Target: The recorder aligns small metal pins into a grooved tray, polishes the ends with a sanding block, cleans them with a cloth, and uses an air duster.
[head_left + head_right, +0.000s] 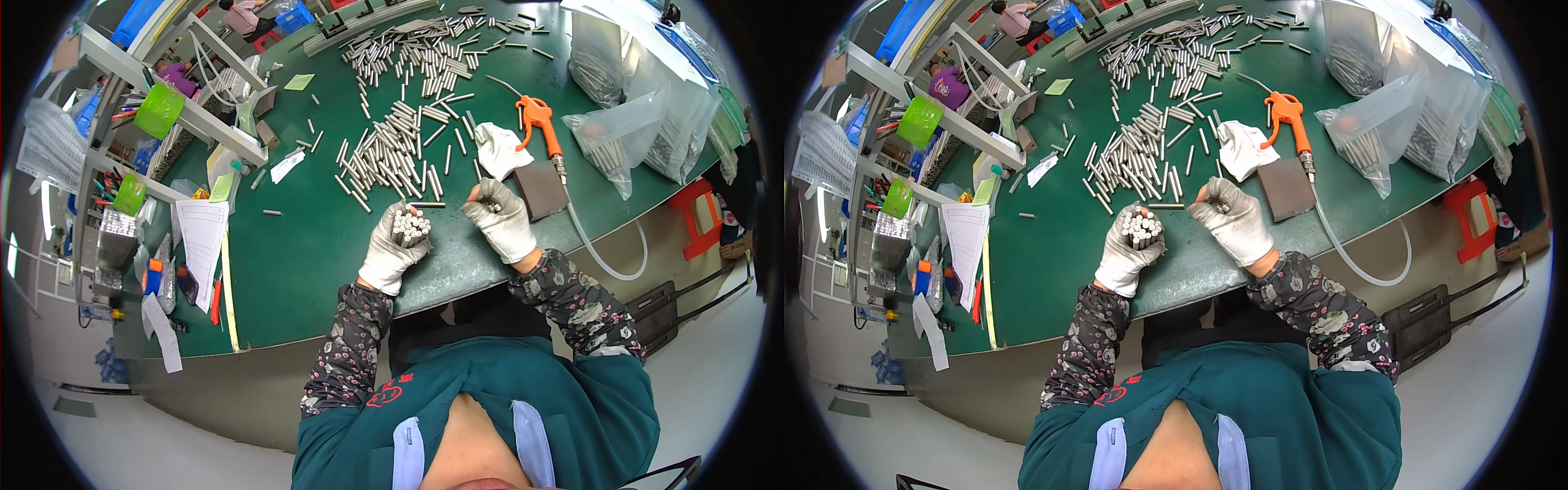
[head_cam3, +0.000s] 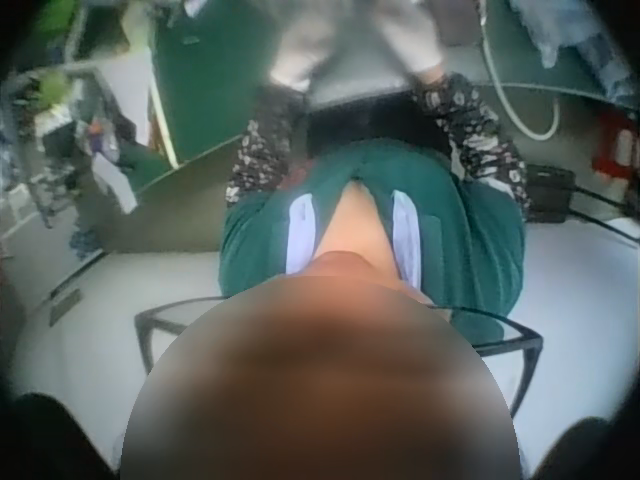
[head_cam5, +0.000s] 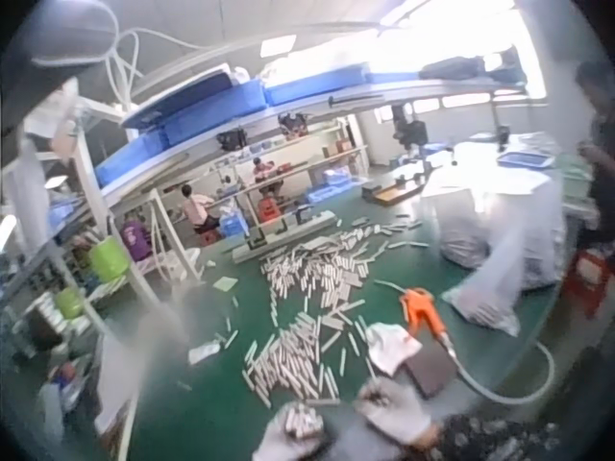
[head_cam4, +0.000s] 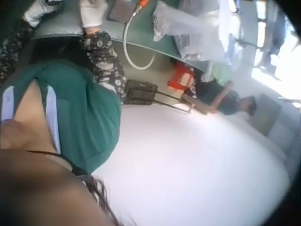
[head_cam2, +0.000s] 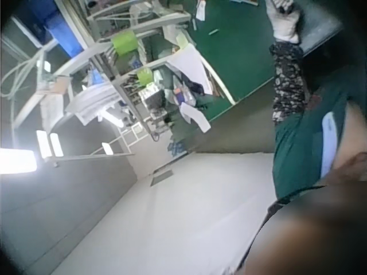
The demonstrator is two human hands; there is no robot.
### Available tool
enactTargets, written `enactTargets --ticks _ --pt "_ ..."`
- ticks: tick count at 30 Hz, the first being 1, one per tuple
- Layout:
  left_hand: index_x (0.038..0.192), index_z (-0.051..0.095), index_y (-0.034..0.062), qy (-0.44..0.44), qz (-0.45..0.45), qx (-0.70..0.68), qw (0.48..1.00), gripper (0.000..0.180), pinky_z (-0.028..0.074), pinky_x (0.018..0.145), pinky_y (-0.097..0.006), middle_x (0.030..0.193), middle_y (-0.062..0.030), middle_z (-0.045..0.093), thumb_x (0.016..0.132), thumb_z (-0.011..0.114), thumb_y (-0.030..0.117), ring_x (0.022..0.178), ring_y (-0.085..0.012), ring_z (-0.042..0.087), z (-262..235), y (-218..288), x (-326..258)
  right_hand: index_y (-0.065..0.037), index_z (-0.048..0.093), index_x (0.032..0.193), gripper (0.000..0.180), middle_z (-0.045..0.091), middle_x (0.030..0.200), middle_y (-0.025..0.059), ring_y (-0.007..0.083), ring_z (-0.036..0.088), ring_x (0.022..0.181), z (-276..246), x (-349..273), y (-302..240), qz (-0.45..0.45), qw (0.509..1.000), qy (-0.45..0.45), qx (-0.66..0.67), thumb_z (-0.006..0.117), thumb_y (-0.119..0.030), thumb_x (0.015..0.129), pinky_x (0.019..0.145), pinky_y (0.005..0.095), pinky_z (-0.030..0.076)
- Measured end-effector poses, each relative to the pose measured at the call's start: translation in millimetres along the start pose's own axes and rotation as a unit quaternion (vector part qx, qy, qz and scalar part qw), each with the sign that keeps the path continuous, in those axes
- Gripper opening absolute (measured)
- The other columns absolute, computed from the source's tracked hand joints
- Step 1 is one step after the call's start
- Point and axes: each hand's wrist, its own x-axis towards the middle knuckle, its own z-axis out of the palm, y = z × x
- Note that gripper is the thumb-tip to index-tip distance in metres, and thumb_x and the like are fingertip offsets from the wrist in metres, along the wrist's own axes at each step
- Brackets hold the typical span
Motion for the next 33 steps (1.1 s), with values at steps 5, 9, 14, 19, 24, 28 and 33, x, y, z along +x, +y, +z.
enactTargets --ticks 5,9,14,19,24,28,33 --pt "0.121 0.045 0.0059 0.005 -0.002 -0.002 1.000 0.063 0.051 0.079 -0.025 0.103 -0.0003 0.057 0.066 0.064 -0.019 0.092 -0.0110 0.059 5.8 5.5 0.4 -0.005 0.056 0.087 0.008 0.051 0.078 -0.0041 0.0039 0.046 0.074 -0.5 2.7 3.6 0.045 0.997 -0.053 0.023 0.063 -0.002 0.084 0.068 0.0187 0.040" --pt "0.119 0.046 0.0054 0.015 0.005 -0.005 1.000 0.062 0.051 0.078 -0.024 0.101 0.0001 0.057 0.066 0.064 -0.019 0.092 -0.0106 0.058 7.1 6.2 -0.5 -0.005 0.054 0.092 0.010 0.050 0.078 -0.0036 0.0039 0.047 0.075 0.1 1.1 -8.3 0.143 0.983 -0.117 0.015 0.061 -0.002 0.085 0.070 0.0185 0.040" --pt "0.120 0.046 0.0061 0.044 -0.001 0.005 0.999 0.061 0.048 0.055 -0.021 0.096 -0.0029 0.058 0.067 0.067 -0.016 0.076 -0.0107 0.058 17.9 12.5 0.2 -0.004 0.056 0.092 0.009 0.052 0.078 -0.0034 0.0035 0.047 0.073 1.1 4.3 -1.0 0.178 0.983 -0.041 0.033 0.061 -0.005 0.085 0.068 0.0183 0.041" --pt "0.120 0.046 0.0062 0.051 0.004 -0.001 0.999 0.059 0.047 0.052 -0.019 0.094 -0.0029 0.059 0.068 0.067 -0.013 0.072 -0.0098 0.059 16.3 11.9 1.6 -0.003 0.057 0.091 0.008 0.055 0.079 -0.0034 0.0034 0.049 0.071 -0.1 -3.9 -5.1 0.062 0.998 -0.006 0.015 0.061 -0.005 0.085 0.066 0.0186 0.041" --pt "0.117 0.049 0.0071 0.058 0.002 0.022 0.998 0.053 0.045 0.048 -0.019 0.086 -0.0022 0.061 0.071 0.067 -0.010 0.065 -0.0098 0.058 16.1 14.0 1.3 -0.002 0.059 0.092 0.005 0.056 0.081 -0.0027 0.0030 0.050 0.076 0.0 -8.0 -12.1 0.082 0.996 0.003 0.021 0.060 -0.003 0.087 0.070 0.0185 0.042" --pt "0.116 0.049 0.0074 0.077 0.001 0.027 0.997 0.052 0.044 0.047 -0.020 0.086 -0.0022 0.061 0.070 0.067 -0.010 0.065 -0.0097 0.058 19.0 17.3 1.6 -0.003 0.059 0.094 0.006 0.056 0.082 -0.0034 0.0027 0.049 0.076 0.2 -8.1 -4.9 0.064 0.997 -0.050 -0.001 0.059 -0.003 0.088 0.071 0.0182 0.042" --pt "0.117 0.048 0.0079 0.087 -0.008 0.034 0.996 0.054 0.044 0.046 -0.020 0.087 -0.0027 0.061 0.070 0.067 -0.011 0.065 -0.0103 0.059 19.0 19.2 1.0 -0.004 0.060 0.095 0.007 0.053 0.081 -0.0046 0.0026 0.047 0.075 4.5 -9.7 -6.6 0.126 0.990 -0.062 0.006 0.057 -0.003 0.088 0.070 0.0180 0.041"
